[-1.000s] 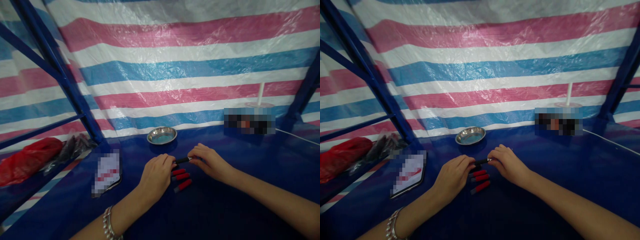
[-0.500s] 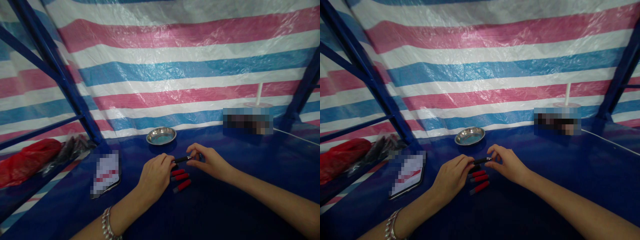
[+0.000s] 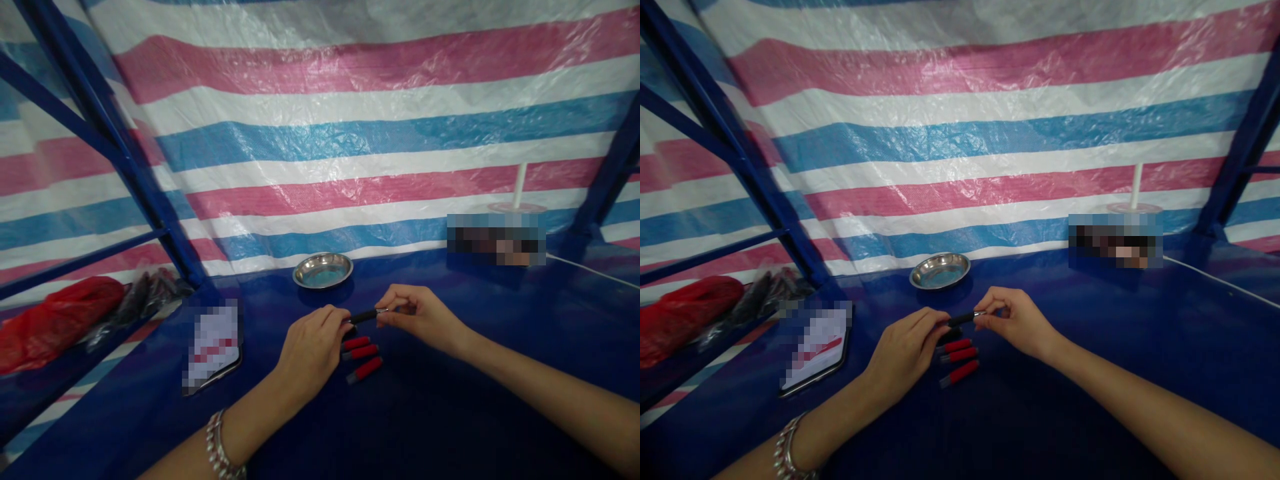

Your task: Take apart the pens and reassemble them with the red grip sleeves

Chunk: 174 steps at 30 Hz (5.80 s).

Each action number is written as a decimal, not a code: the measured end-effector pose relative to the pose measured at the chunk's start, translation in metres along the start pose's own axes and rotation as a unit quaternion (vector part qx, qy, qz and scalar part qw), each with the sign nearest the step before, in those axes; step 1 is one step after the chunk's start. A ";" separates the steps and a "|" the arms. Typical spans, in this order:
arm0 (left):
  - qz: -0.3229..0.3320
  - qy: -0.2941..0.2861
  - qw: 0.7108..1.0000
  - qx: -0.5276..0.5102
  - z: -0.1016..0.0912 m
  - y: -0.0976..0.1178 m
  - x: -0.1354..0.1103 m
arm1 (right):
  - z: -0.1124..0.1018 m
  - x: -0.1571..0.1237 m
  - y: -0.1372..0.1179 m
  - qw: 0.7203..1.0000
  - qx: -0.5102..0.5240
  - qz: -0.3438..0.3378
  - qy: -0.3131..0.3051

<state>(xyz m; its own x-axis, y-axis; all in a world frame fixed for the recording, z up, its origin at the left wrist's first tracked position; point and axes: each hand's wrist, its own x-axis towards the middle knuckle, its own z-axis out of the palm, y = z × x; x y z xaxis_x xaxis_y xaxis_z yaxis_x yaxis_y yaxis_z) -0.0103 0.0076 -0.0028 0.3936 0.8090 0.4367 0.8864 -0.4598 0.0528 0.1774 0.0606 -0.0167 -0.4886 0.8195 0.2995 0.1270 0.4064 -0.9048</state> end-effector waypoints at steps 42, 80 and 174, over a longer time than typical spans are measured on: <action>-0.099 -0.062 0.981 -0.154 -0.010 -0.027 0.014 | -0.026 0.004 0.007 0.905 -0.382 -0.187 0.028; -0.011 -0.182 0.983 -0.002 -0.017 0.013 -0.002 | -0.036 0.006 0.022 0.823 -0.563 -0.071 -0.021; 0.027 -0.087 0.994 0.056 -0.010 0.005 -0.002 | -0.005 -0.002 -0.003 0.995 -0.072 -0.021 -0.063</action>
<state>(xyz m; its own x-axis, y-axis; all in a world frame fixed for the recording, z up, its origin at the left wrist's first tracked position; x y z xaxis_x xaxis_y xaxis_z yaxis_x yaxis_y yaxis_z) -0.0089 0.0004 0.0056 0.4682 0.8403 0.2731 0.8810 -0.4677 -0.0714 0.1822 0.0597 -0.0131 -0.5986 0.7474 0.2881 0.2225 0.5006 -0.8366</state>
